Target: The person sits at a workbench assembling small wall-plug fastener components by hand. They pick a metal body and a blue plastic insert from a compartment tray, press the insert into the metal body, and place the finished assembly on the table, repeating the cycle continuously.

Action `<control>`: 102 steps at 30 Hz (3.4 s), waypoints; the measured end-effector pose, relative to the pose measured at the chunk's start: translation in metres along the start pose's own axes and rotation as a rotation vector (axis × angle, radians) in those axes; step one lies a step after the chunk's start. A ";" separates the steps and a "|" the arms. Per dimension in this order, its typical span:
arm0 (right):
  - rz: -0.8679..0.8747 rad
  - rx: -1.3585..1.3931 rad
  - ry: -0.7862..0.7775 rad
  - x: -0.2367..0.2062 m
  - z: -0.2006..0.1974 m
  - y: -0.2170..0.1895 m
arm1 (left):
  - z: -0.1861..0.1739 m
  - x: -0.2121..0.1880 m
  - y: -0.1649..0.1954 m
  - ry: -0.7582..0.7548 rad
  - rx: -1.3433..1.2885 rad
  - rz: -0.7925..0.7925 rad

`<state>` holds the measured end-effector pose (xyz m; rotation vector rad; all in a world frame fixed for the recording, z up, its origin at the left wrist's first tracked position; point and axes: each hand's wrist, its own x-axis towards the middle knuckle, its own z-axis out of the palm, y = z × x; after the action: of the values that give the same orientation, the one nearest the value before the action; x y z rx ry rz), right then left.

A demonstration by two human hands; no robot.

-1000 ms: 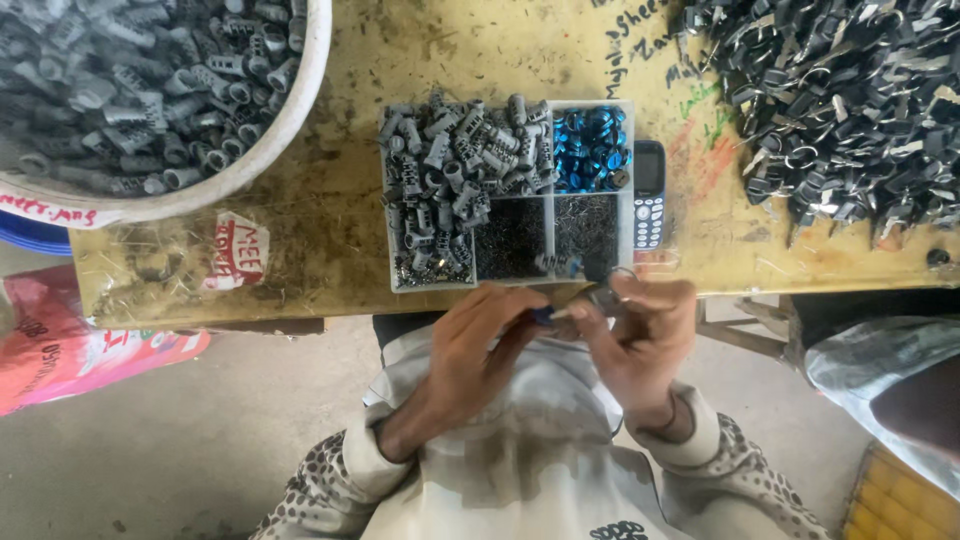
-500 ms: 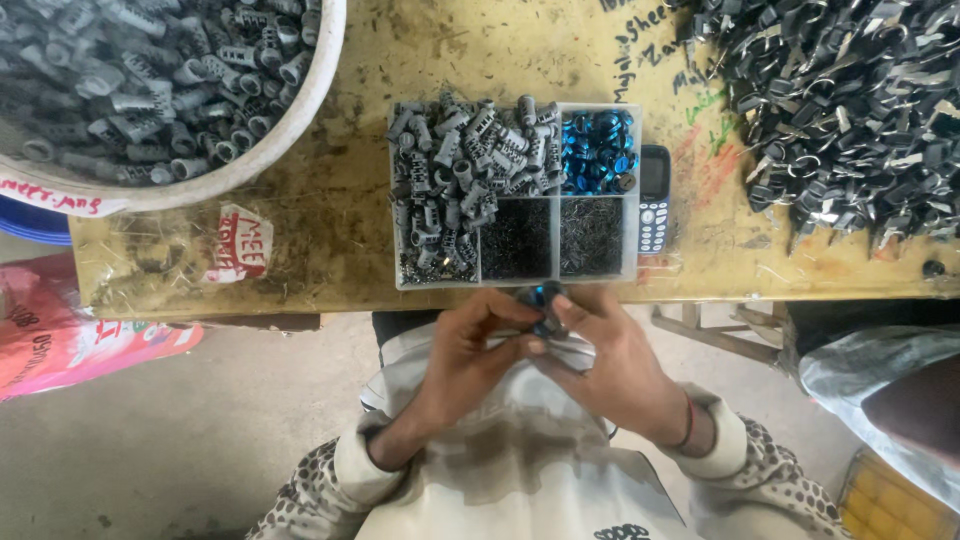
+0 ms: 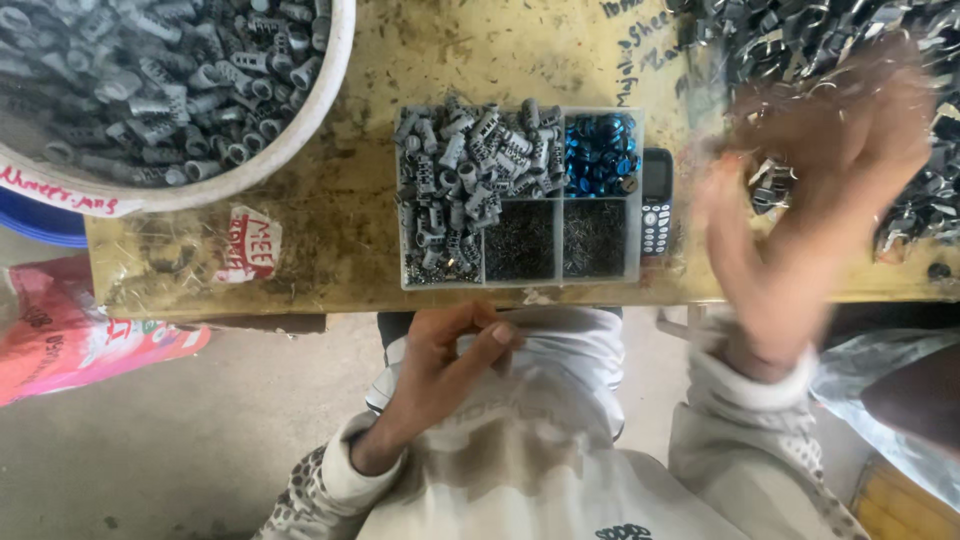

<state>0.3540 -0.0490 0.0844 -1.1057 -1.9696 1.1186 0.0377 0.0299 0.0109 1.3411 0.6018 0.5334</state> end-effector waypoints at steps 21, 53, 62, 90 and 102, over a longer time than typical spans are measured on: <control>0.249 -0.737 0.160 0.073 0.078 0.045 | -0.045 0.040 0.023 -0.243 1.577 0.219; 0.459 0.109 0.519 0.064 0.099 0.055 | -0.042 0.017 -0.033 0.135 0.918 0.427; 0.506 0.974 0.465 0.055 0.113 0.043 | 0.006 0.030 -0.034 0.257 -0.307 -0.006; 0.445 0.630 0.453 0.046 0.114 0.039 | 0.006 0.025 -0.008 0.224 0.218 0.151; 0.426 0.388 0.272 0.049 0.085 0.035 | -0.002 0.023 -0.004 0.111 0.245 0.100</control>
<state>0.2751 -0.0279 0.0197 -1.4056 -1.2698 1.4075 0.0533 0.0457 0.0044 1.5867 0.7104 0.6338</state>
